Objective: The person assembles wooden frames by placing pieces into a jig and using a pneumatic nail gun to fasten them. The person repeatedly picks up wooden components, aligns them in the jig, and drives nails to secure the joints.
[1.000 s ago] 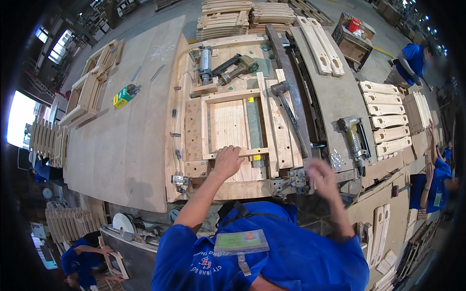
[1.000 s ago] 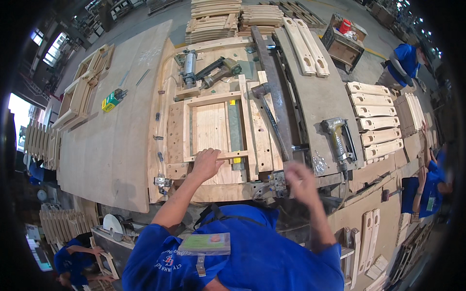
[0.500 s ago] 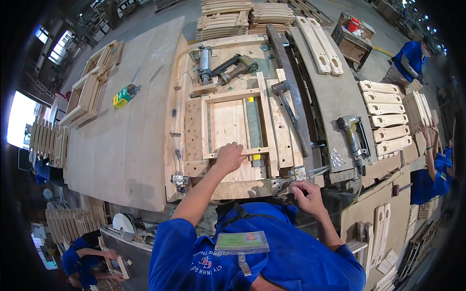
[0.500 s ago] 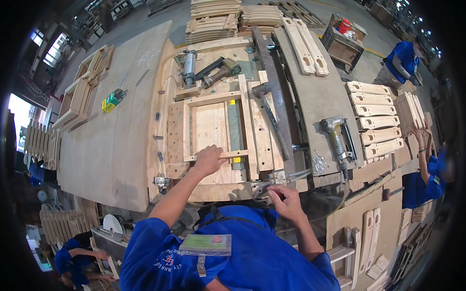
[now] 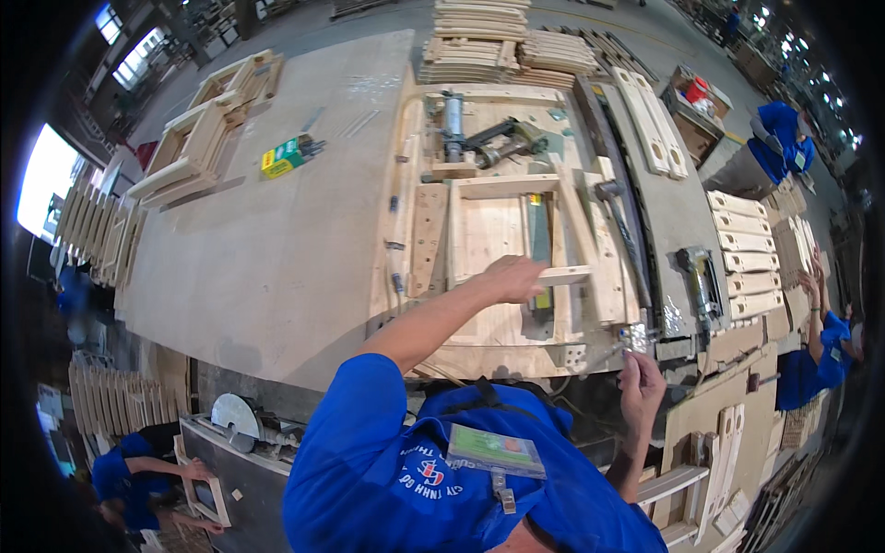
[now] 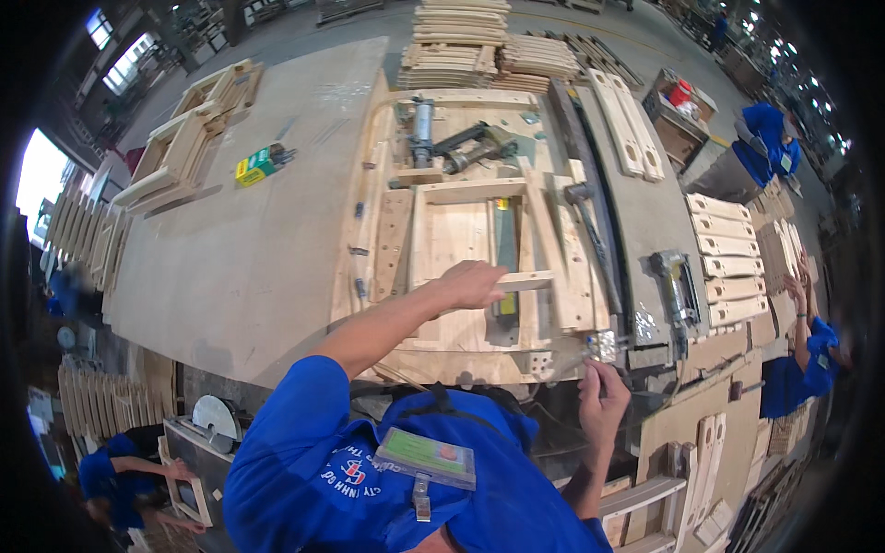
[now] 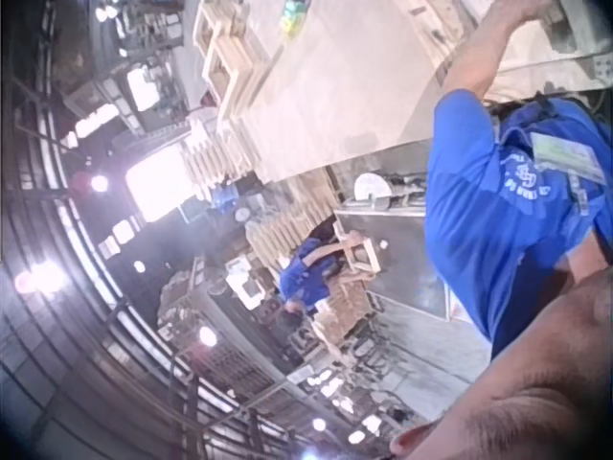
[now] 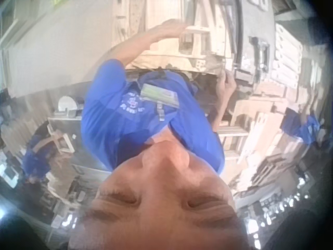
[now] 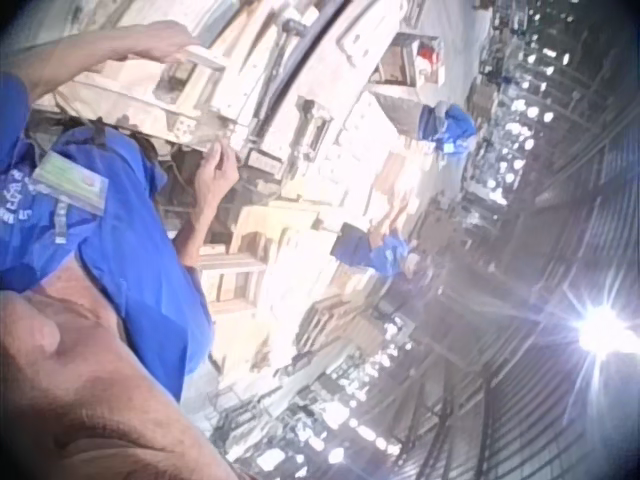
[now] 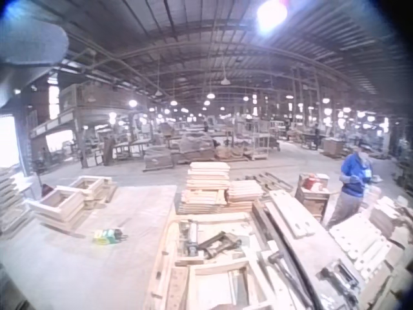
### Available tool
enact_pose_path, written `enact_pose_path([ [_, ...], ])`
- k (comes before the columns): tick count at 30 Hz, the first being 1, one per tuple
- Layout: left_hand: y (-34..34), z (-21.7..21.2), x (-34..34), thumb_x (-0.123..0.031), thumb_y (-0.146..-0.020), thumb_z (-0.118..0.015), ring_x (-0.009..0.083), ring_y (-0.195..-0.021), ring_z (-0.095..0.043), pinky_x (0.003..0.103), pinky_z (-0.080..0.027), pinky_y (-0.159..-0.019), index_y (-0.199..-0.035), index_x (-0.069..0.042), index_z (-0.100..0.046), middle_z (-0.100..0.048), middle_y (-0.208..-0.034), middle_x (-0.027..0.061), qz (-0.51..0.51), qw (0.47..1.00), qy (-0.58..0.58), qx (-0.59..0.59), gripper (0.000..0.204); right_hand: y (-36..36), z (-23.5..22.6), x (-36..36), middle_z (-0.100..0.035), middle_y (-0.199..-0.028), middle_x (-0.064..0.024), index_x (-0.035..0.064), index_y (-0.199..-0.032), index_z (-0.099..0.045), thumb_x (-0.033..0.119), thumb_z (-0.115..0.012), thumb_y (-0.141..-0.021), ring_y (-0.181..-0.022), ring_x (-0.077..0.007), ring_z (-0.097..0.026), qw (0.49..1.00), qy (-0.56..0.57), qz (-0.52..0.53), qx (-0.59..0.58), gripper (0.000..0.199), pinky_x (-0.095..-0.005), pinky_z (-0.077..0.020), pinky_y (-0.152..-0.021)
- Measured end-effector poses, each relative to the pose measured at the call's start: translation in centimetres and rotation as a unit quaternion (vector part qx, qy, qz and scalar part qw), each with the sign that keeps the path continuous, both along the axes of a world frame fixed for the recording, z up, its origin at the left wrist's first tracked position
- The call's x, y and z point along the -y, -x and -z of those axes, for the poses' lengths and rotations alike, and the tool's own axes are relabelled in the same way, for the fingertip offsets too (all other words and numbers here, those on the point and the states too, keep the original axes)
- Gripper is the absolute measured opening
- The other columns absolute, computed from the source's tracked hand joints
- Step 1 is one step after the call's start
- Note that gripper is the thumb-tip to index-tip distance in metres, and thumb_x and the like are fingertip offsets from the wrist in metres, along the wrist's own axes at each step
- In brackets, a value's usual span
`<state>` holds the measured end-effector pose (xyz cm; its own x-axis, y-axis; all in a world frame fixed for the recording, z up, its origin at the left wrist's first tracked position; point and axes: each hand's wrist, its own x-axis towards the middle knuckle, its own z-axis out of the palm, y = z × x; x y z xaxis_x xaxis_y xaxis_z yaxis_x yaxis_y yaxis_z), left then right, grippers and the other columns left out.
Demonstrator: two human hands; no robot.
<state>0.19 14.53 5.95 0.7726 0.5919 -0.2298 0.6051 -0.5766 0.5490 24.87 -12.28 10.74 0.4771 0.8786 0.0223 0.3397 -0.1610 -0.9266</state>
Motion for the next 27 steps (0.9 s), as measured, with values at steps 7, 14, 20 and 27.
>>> enact_pose_path([
  [7, 5.5, -8.8, 4.8, -0.038, -0.099, -0.070, 0.0448, -0.098, -0.071, 0.056, -0.055, -0.085, -0.114, -0.004, -0.061, -0.073, -0.101, 0.0221, -0.047, 0.991, -0.067, 0.110, 0.038, 2.6, 0.9, -0.5, -0.059, -0.077, 0.0015, 0.0004, -0.119, -0.072, 0.020, -0.062, -0.111, -0.063, -0.0036, -0.050, 1.000, -0.027, 0.003, 0.004, 0.023, -0.0210, -0.0378, -0.057],
  [14, 20.0, -11.9, 12.8, -0.041, -0.104, -0.064, 0.0417, -0.098, -0.072, 0.051, -0.056, -0.084, -0.112, -0.004, -0.061, -0.073, -0.100, 0.0196, -0.252, 0.944, -0.183, 0.104, 0.038, 6.0, 2.0, -4.5, -0.063, -0.078, -0.0009, -0.0037, -0.114, -0.071, 0.015, -0.065, -0.108, -0.069, -0.0070, -0.055, 0.983, -0.003, -0.164, 0.082, 0.021, -0.0247, -0.0432, -0.061],
  [20, 31.9, -11.0, 15.9, -0.051, -0.101, -0.065, 0.0458, -0.102, -0.071, 0.057, -0.055, -0.088, -0.125, -0.003, -0.061, -0.074, -0.108, 0.0254, -0.491, 0.862, -0.071, -0.109, 0.053, 9.2, 1.5, -6.0, -0.062, -0.078, -0.0014, -0.0044, -0.115, -0.072, 0.010, -0.065, -0.105, -0.069, -0.0067, -0.053, 0.966, 0.037, -0.225, 0.126, 0.019, -0.0252, -0.0429, -0.061],
  [27, 48.8, -6.3, 11.8, -0.048, -0.098, -0.070, 0.0407, -0.111, -0.069, 0.056, -0.055, -0.090, -0.136, -0.006, -0.063, -0.072, -0.120, 0.0212, -0.583, 0.750, -0.195, -0.245, 0.057, 10.7, 0.8, -6.8, -0.064, -0.078, -0.0022, -0.0055, -0.117, -0.072, 0.010, -0.067, -0.103, -0.067, -0.0078, -0.054, 0.957, 0.048, -0.245, 0.148, 0.021, -0.0264, -0.0444, -0.061],
])
